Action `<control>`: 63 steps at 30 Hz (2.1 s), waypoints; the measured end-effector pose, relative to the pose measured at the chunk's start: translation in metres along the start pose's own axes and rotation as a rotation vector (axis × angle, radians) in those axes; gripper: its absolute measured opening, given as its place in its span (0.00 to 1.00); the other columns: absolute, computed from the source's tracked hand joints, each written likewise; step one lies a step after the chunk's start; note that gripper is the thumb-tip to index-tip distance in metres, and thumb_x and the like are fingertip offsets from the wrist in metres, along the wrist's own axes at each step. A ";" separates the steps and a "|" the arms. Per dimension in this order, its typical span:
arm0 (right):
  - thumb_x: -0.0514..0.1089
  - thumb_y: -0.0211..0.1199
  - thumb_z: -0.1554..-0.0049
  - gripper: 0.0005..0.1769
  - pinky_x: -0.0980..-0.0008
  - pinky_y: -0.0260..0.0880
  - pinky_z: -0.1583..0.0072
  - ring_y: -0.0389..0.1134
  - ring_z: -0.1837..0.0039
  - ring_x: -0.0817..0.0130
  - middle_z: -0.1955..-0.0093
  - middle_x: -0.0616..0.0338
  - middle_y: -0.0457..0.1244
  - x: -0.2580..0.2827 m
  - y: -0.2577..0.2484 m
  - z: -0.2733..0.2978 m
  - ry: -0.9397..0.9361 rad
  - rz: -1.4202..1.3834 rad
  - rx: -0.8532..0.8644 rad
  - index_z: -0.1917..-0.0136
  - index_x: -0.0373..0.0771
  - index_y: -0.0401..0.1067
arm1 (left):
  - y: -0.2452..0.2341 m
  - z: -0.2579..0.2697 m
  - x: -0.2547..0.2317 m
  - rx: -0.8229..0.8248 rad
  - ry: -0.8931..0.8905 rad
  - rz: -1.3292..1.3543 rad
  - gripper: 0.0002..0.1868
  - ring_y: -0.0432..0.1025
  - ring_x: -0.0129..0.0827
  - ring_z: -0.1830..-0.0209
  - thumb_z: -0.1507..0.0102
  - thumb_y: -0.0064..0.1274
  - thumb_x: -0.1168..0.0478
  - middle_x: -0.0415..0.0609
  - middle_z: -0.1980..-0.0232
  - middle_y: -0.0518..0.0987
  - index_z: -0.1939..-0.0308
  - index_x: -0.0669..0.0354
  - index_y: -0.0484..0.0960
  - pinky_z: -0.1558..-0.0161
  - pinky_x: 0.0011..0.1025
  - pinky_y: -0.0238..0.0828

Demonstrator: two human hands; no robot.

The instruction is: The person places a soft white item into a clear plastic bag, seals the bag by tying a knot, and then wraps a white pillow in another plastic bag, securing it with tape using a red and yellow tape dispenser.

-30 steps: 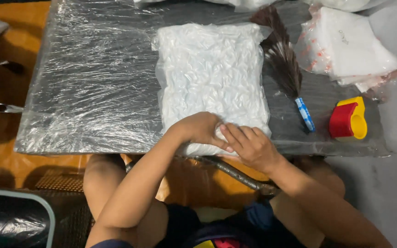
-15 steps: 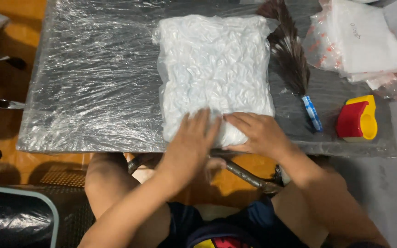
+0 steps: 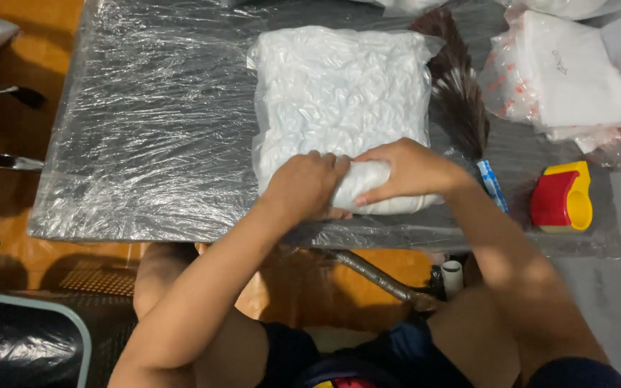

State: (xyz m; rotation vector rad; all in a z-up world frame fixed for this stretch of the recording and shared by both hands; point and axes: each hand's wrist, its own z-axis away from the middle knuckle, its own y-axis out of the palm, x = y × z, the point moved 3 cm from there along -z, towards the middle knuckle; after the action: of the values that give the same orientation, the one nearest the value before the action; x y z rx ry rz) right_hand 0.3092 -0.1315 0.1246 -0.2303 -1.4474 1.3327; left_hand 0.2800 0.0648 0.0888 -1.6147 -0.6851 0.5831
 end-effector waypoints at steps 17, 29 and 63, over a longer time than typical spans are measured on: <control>0.56 0.75 0.51 0.29 0.63 0.68 0.34 0.69 0.39 0.64 0.41 0.56 0.71 -0.088 -0.013 -0.075 0.291 -0.565 0.308 0.41 0.40 0.80 | -0.037 -0.066 0.072 0.666 -0.287 0.812 0.56 0.73 0.58 0.37 0.65 0.65 0.24 0.64 0.44 0.82 0.41 0.56 0.83 0.34 0.45 0.67; 0.81 0.74 0.64 0.67 0.54 0.57 0.27 0.55 0.24 0.53 0.27 0.55 0.56 0.035 -0.031 0.003 0.017 0.443 -0.096 0.22 0.53 0.55 | -0.026 -0.057 0.072 0.626 -0.300 0.824 0.54 0.74 0.56 0.38 0.65 0.69 0.26 0.62 0.44 0.83 0.42 0.54 0.84 0.35 0.46 0.68; 0.74 0.77 0.62 0.61 0.50 0.72 0.38 0.69 0.36 0.48 0.39 0.50 0.67 0.023 0.000 0.052 0.034 0.299 0.108 0.23 0.54 0.58 | -0.051 0.023 -0.063 0.200 -0.006 -0.255 0.66 0.61 0.58 0.32 0.50 0.61 0.24 0.67 0.32 0.66 0.25 0.69 0.54 0.33 0.59 0.52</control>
State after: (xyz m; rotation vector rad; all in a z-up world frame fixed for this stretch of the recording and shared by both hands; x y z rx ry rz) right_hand 0.2601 -0.1448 0.1495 -0.4087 -1.3444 1.6355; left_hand 0.2142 0.0407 0.1360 -1.3168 -0.7973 0.4542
